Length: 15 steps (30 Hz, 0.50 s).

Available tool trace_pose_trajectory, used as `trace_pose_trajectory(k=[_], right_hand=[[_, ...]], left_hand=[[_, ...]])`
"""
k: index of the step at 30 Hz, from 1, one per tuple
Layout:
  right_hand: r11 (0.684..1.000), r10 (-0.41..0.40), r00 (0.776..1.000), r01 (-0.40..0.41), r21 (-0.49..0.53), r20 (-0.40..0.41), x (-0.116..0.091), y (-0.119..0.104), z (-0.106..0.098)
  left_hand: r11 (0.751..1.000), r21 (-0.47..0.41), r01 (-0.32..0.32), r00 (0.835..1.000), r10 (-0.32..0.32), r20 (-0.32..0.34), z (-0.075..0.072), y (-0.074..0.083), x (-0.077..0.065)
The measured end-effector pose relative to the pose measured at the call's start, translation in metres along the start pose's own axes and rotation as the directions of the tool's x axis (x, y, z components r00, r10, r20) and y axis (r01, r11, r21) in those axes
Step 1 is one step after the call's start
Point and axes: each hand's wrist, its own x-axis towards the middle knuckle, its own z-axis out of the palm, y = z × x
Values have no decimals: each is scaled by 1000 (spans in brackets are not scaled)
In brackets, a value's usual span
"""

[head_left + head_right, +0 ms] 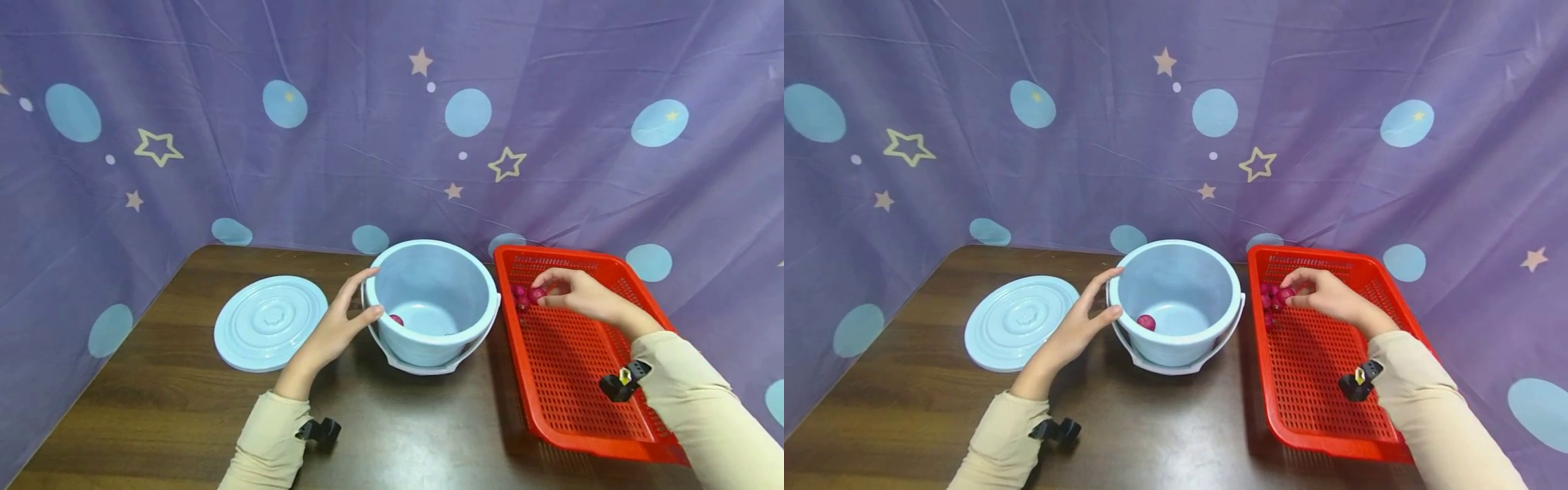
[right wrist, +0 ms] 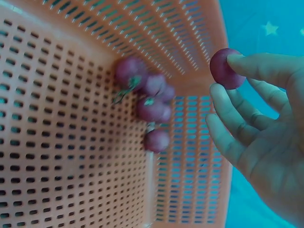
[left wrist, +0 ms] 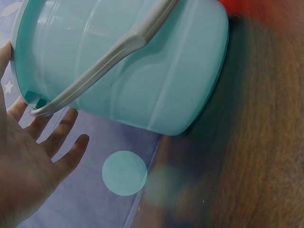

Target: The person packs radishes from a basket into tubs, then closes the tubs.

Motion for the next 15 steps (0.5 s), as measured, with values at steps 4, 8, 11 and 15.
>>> trace_pose_trajectory(k=[4, 8, 11, 15], right_hand=[[999, -46, 999, 46, 21, -15, -2, -13, -3], [994, -100, 994, 101, 28, -44, -3, -25, -4], [992, -120, 991, 123, 39, -57, -4, -35, -4], [987, -138, 989, 142, 72, -57, -5, -49, -4]], left_hand=[[1000, 5, 0, 1000, 0, 1, 0, 1, 0], [1000, 9, -6, 1000, 6, -1, -1, 2, 0], [1000, 9, -7, 1000, 7, 0, -1, 1, 0], [1000, 14, -8, 1000, 8, 0, 0, 1, 1]])
